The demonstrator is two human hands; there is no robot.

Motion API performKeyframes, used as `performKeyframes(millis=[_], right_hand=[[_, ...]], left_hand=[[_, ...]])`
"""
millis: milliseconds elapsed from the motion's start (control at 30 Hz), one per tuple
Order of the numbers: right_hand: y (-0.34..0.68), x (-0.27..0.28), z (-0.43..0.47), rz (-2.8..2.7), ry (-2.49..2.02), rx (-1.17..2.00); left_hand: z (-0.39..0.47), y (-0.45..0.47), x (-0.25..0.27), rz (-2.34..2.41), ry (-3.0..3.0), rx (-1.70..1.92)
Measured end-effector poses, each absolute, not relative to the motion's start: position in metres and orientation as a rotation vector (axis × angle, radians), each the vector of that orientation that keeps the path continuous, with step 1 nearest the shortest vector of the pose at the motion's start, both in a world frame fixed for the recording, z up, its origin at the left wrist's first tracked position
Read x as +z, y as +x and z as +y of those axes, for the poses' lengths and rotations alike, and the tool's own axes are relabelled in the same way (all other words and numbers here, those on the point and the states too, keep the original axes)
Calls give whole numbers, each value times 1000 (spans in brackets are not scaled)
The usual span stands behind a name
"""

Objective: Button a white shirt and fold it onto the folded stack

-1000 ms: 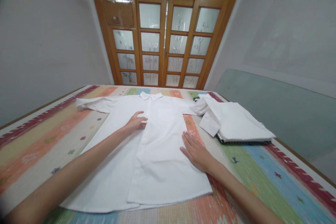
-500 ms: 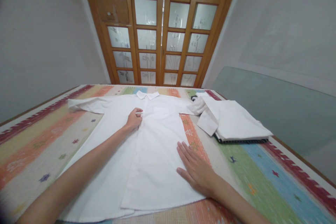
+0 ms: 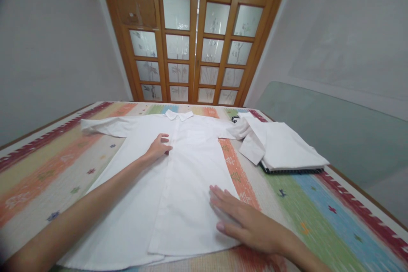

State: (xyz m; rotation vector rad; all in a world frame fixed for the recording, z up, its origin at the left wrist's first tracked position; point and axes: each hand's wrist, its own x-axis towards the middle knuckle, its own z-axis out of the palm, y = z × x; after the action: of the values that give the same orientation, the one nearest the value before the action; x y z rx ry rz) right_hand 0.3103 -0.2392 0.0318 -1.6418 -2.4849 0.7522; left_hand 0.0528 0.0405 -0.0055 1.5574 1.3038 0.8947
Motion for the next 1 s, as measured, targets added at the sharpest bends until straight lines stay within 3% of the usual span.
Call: performKeyframes(millis=[167,500,1000], right_hand=[[312,16,-168,-2292,-1716,315],[359,-35,-12,-2183,-2011,-13],[348,-14,-24,-2316,-2190,-231]], left_hand=[[35,46,-8,1291,2082,921],[14,43,-17,1171,2656,789],[13,42,-15,1279,2579,660]])
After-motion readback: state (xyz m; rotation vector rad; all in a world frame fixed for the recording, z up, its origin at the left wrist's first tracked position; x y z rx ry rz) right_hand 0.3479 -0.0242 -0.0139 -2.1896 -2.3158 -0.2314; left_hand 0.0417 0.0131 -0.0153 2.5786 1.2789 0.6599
